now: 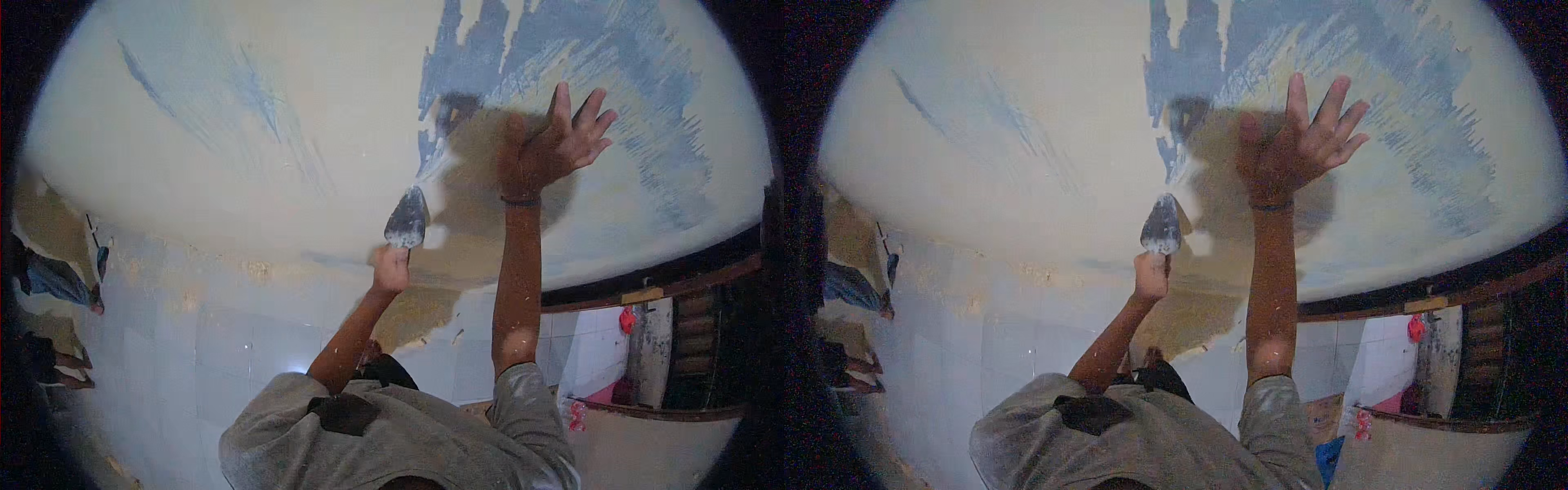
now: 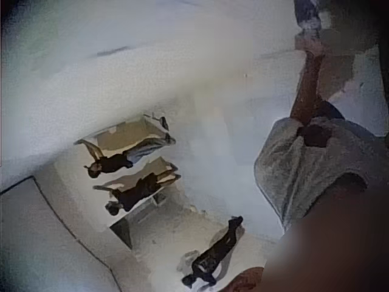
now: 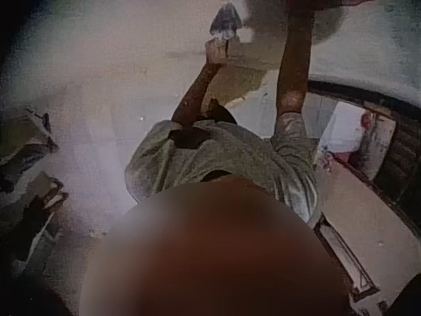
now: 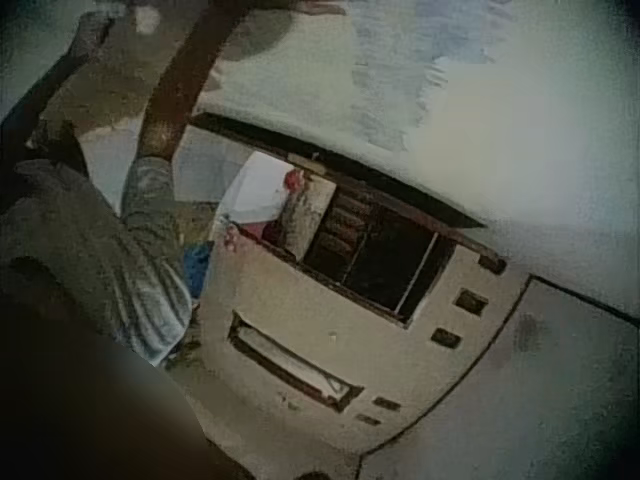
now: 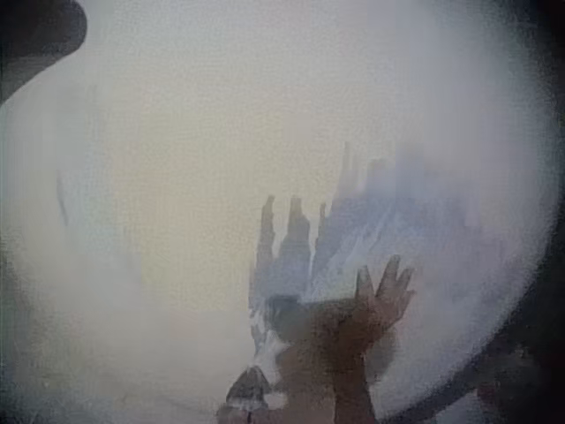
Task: Applying or smoothing plaster on a ceiling using a trowel.
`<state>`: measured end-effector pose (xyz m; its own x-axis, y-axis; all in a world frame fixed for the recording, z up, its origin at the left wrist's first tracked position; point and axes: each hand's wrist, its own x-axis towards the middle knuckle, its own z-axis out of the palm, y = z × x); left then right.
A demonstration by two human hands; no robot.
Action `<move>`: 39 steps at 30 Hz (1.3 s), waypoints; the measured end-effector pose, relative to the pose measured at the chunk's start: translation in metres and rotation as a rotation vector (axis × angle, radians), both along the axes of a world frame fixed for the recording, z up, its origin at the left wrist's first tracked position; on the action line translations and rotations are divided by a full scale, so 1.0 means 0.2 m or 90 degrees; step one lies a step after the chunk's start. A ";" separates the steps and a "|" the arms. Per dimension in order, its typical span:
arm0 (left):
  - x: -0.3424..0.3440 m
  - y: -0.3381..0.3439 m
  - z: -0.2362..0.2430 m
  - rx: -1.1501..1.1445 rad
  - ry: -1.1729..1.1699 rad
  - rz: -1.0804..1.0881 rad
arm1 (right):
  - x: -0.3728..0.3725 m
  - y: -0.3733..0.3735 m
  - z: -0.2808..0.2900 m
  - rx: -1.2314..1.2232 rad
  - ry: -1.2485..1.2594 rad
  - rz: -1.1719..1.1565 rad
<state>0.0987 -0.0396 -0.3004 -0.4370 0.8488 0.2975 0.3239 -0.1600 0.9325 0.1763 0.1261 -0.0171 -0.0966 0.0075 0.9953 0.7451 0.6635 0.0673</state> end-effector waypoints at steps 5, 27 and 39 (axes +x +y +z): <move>0.08 -0.11 0.02 -0.008 -0.005 0.005 | -0.01 -0.02 -0.04 -0.025 0.009 -0.008; -0.02 -0.03 0.43 0.103 -0.204 0.012 | 0.00 -0.02 -0.04 -0.013 -0.001 0.003; 0.04 -0.06 0.52 0.068 -0.285 0.017 | 0.00 -0.02 -0.05 -0.021 0.006 0.011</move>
<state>0.1062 -0.0507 -0.1962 -0.5642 0.8102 0.1588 -0.1017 -0.2591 0.9605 0.1769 0.1224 -0.0274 -0.0872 0.0395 0.9954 0.7343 0.6778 0.0374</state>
